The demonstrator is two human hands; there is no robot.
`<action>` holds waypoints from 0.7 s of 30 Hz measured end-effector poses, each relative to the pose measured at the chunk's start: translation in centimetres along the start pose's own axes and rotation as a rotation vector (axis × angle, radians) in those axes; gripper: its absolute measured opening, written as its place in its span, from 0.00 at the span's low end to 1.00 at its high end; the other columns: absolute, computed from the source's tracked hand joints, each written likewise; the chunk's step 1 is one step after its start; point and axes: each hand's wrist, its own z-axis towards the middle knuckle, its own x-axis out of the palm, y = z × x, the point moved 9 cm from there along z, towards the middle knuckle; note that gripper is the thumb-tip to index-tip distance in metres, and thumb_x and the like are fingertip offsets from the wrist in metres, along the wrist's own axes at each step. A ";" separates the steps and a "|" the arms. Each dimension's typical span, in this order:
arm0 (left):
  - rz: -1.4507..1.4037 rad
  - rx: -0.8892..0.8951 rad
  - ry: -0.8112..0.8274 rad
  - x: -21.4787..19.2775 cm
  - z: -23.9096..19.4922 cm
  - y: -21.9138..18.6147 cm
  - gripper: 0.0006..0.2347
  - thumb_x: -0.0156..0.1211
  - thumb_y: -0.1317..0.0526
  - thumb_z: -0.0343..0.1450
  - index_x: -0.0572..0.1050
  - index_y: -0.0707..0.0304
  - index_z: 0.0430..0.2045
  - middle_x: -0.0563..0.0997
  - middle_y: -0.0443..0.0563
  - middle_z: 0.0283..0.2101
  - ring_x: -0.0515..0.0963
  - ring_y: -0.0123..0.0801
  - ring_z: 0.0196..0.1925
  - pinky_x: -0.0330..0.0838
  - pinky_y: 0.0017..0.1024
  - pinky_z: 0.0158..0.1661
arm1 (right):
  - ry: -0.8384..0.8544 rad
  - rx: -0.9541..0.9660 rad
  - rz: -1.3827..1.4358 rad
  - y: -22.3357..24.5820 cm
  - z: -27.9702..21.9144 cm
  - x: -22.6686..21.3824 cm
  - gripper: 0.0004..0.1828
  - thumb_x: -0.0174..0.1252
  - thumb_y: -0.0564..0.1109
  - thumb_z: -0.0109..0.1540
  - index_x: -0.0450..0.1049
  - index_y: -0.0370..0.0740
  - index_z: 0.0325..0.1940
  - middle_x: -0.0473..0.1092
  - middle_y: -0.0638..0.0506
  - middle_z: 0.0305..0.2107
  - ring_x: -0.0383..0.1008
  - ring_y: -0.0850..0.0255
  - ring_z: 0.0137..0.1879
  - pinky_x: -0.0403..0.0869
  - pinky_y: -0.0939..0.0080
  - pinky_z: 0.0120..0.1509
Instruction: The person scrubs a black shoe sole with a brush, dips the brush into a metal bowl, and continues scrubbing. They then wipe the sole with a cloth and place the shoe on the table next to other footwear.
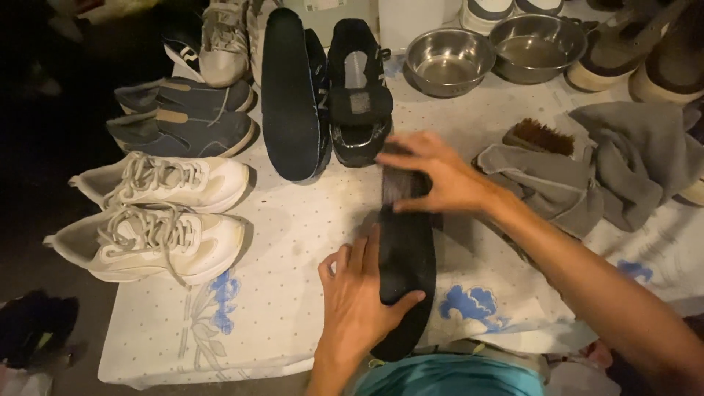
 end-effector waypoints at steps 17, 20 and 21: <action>-0.030 -0.019 0.015 0.1 0.1 0.0 0.47 0.66 0.31 0.62 0.61 0.67 0.68 0.71 0.58 0.63 0.69 0.51 0.59 0.57 0.50 0.53 | -0.139 0.154 -0.103 0.0 -0.2 -0.8 0.40 0.68 0.67 0.54 0.70 0.45 0.64 0.65 0.42 0.61 0.63 0.45 0.57 0.66 0.42 0.59; -0.028 -0.029 0.035 0.2 0.0 0.2 0.47 0.65 0.30 0.62 0.60 0.66 0.68 0.71 0.58 0.62 0.69 0.51 0.59 0.56 0.50 0.54 | -0.051 0.170 -0.029 -0.4 -0.2 0.3 0.43 0.66 0.69 0.54 0.68 0.48 0.67 0.59 0.37 0.69 0.59 0.42 0.67 0.58 0.38 0.68; -0.031 -0.038 0.034 0.3 0.0 0.3 0.47 0.67 0.30 0.61 0.61 0.65 0.68 0.72 0.57 0.61 0.69 0.51 0.58 0.56 0.49 0.55 | -0.026 0.220 -0.030 -1.4 -0.4 0.5 0.45 0.63 0.71 0.55 0.65 0.47 0.71 0.54 0.34 0.71 0.54 0.37 0.73 0.52 0.32 0.73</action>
